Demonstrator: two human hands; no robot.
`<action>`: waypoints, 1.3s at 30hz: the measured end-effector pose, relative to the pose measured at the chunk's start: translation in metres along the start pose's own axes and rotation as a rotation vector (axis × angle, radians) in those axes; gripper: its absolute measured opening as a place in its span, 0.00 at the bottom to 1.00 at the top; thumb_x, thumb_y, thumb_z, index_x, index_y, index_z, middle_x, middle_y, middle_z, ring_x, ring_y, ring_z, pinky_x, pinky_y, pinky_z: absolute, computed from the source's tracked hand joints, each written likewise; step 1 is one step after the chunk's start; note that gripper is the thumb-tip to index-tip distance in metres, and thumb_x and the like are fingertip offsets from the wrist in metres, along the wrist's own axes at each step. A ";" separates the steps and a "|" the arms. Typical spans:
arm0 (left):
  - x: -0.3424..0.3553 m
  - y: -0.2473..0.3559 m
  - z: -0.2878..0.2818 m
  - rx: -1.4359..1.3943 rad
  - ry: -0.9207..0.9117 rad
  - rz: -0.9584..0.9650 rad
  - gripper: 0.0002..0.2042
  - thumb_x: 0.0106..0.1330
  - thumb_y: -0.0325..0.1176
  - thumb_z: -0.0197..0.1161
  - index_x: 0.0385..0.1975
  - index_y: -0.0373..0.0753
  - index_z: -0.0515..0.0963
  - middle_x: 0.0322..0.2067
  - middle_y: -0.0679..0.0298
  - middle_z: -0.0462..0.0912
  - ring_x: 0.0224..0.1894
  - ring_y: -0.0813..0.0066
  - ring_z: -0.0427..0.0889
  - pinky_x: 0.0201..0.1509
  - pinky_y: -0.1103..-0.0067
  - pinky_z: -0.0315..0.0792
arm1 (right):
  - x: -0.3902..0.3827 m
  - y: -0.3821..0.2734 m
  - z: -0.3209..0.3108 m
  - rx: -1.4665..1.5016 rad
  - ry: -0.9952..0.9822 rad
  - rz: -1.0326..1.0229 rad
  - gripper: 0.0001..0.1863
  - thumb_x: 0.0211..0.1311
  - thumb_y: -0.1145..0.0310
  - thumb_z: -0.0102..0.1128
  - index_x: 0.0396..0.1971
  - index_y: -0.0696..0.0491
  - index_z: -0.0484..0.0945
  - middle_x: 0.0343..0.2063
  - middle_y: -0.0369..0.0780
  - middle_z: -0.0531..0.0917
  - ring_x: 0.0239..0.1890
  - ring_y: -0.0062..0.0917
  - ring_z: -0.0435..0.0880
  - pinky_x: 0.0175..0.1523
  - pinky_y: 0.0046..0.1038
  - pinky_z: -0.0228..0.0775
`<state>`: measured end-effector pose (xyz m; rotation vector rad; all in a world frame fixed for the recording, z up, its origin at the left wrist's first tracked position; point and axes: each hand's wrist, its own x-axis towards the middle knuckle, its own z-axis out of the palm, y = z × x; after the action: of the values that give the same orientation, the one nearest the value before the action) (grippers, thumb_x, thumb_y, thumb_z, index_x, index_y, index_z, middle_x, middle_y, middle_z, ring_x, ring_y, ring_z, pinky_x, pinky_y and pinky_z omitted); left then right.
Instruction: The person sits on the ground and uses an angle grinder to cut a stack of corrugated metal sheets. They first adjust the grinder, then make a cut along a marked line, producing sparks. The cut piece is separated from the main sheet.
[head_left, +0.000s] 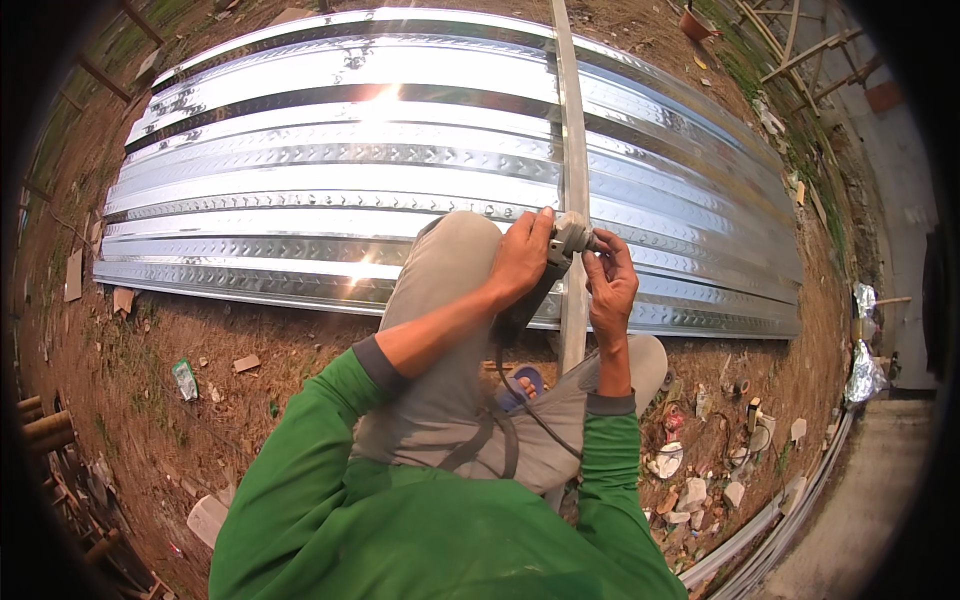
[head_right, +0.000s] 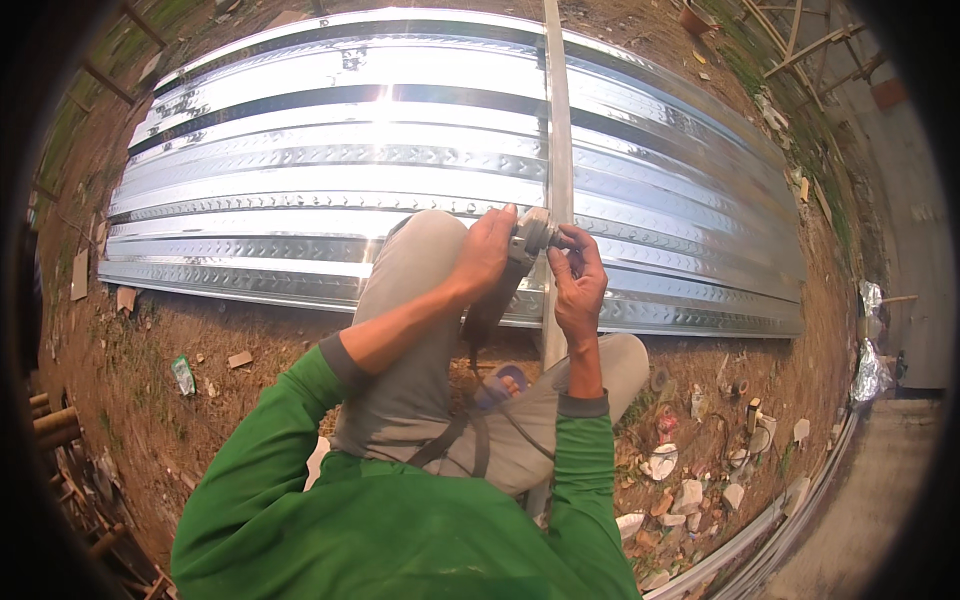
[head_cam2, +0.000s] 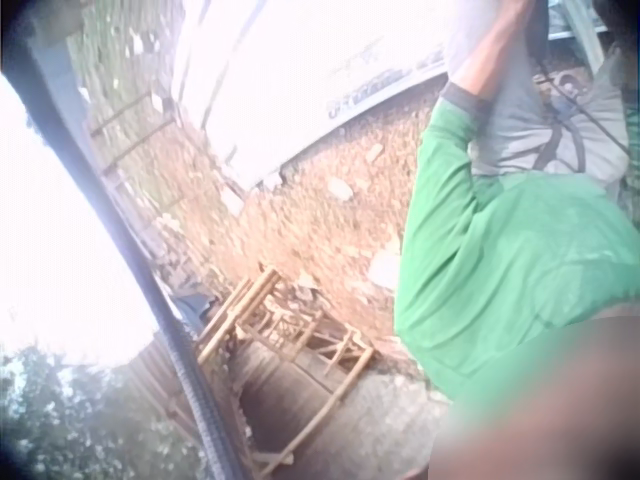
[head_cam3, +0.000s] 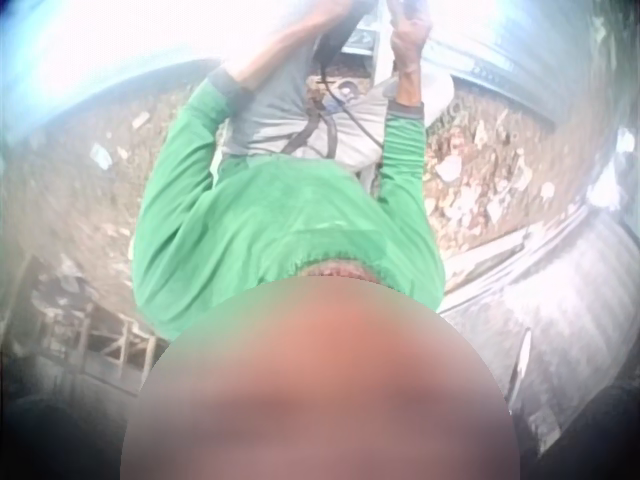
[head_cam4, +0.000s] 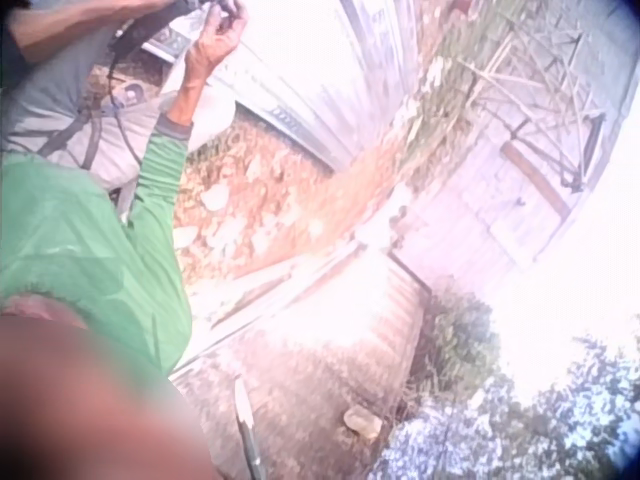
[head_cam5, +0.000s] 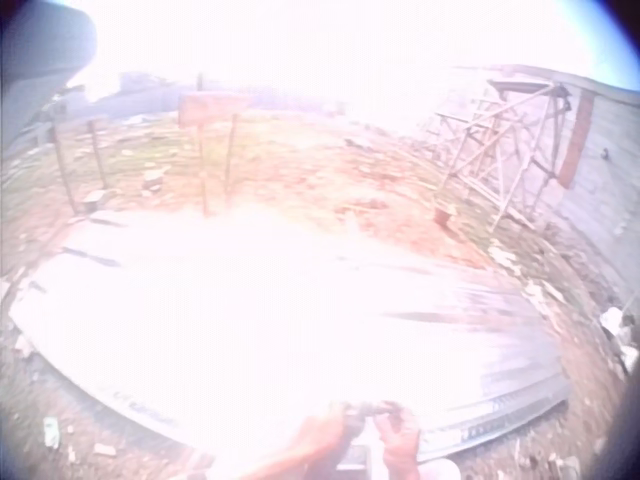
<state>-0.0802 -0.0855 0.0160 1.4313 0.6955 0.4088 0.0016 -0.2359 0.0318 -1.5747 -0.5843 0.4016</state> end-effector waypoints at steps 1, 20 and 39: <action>0.001 0.000 -0.001 -0.010 -0.009 -0.003 0.27 0.82 0.53 0.46 0.41 0.30 0.78 0.34 0.54 0.81 0.39 0.66 0.77 0.49 0.69 0.72 | 0.000 -0.001 0.000 0.014 -0.003 -0.001 0.19 0.75 0.73 0.64 0.62 0.55 0.76 0.46 0.36 0.83 0.34 0.09 0.73 0.37 0.15 0.66; 0.012 -0.009 -0.003 -0.111 -0.116 -0.049 0.27 0.82 0.51 0.45 0.49 0.29 0.81 0.39 0.60 0.84 0.41 0.74 0.78 0.49 0.75 0.73 | 0.003 0.005 -0.009 -0.141 0.019 -0.072 0.19 0.69 0.72 0.71 0.58 0.55 0.82 0.40 0.31 0.83 0.30 0.08 0.67 0.36 0.15 0.65; 0.012 -0.009 -0.001 -0.038 -0.124 -0.062 0.26 0.82 0.52 0.46 0.41 0.32 0.81 0.34 0.63 0.81 0.37 0.76 0.76 0.43 0.74 0.71 | 0.001 0.005 -0.018 -0.120 0.009 -0.064 0.21 0.65 0.76 0.73 0.58 0.51 0.85 0.39 0.28 0.85 0.26 0.05 0.62 0.29 0.13 0.56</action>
<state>-0.0740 -0.0780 0.0051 1.3833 0.6274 0.2808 0.0138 -0.2501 0.0291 -1.6666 -0.6605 0.3157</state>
